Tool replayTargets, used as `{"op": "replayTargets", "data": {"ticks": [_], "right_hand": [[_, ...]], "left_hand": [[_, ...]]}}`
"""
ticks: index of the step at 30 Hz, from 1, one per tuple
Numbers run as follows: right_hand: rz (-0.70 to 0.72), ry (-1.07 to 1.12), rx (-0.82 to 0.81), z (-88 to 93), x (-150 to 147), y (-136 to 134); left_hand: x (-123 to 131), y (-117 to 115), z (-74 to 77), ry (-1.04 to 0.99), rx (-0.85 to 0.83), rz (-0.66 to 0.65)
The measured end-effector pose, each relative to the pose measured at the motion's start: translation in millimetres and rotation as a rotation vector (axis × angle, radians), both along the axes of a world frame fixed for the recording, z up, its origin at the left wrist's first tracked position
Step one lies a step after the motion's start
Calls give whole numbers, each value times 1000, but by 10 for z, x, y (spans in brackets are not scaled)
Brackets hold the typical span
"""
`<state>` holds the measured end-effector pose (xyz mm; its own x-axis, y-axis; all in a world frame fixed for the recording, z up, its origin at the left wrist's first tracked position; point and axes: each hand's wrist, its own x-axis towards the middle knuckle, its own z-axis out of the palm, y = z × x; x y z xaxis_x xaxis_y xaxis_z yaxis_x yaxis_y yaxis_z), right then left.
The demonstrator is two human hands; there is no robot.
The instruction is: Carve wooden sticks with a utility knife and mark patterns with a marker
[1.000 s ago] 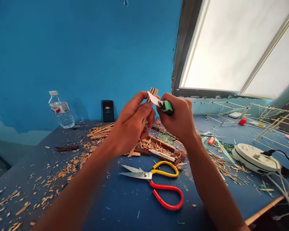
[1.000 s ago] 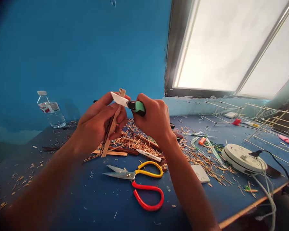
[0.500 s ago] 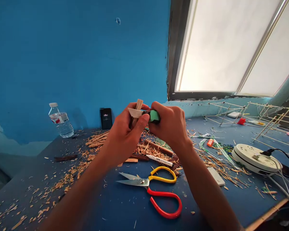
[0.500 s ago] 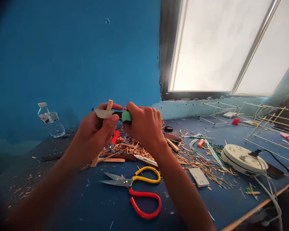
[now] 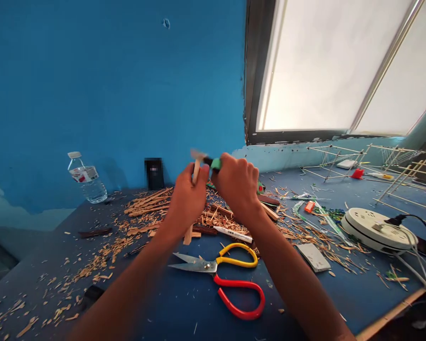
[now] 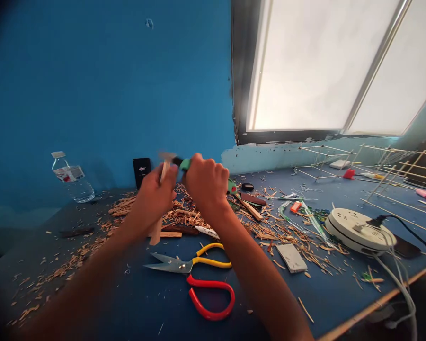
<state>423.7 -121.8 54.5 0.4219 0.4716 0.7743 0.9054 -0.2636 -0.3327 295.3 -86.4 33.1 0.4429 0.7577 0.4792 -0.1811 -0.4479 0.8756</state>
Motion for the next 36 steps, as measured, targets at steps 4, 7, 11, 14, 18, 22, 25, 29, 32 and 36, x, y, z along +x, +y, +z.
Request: {"op": "replayTargets", "data": {"ticks": [4,7,11,14,18,22,25,29,32,36], "right_hand": [[-47,179,69,39,489,-39],[109,252,24,46,854,-113],[439,412,-131,56,937,-205],[721,496,-264,75,744,-247],[976,463,-427,91,502,-281],[1068,389,-481,80,430,-292],[1080,344,-506,70,415,-310],[1076,290,-485,67,364,-353],[1061,241,-450,84,296,-393],[975,159,-326,136,169,-461]], "left_hand": [[121,70,-253,6,-156,-96],[100,199,-268,-76,-326,-182],[-52,351,-69,-288,-424,-198],[-173,369,75,-357,-429,-203],[-297,297,182,-333,-384,-230],[-416,227,276,-228,-326,-269],[-504,211,343,-175,-277,-277],[-587,192,395,-150,-220,-260],[-614,134,420,-136,-185,-258],[-609,-22,471,-140,-165,-273]]}}
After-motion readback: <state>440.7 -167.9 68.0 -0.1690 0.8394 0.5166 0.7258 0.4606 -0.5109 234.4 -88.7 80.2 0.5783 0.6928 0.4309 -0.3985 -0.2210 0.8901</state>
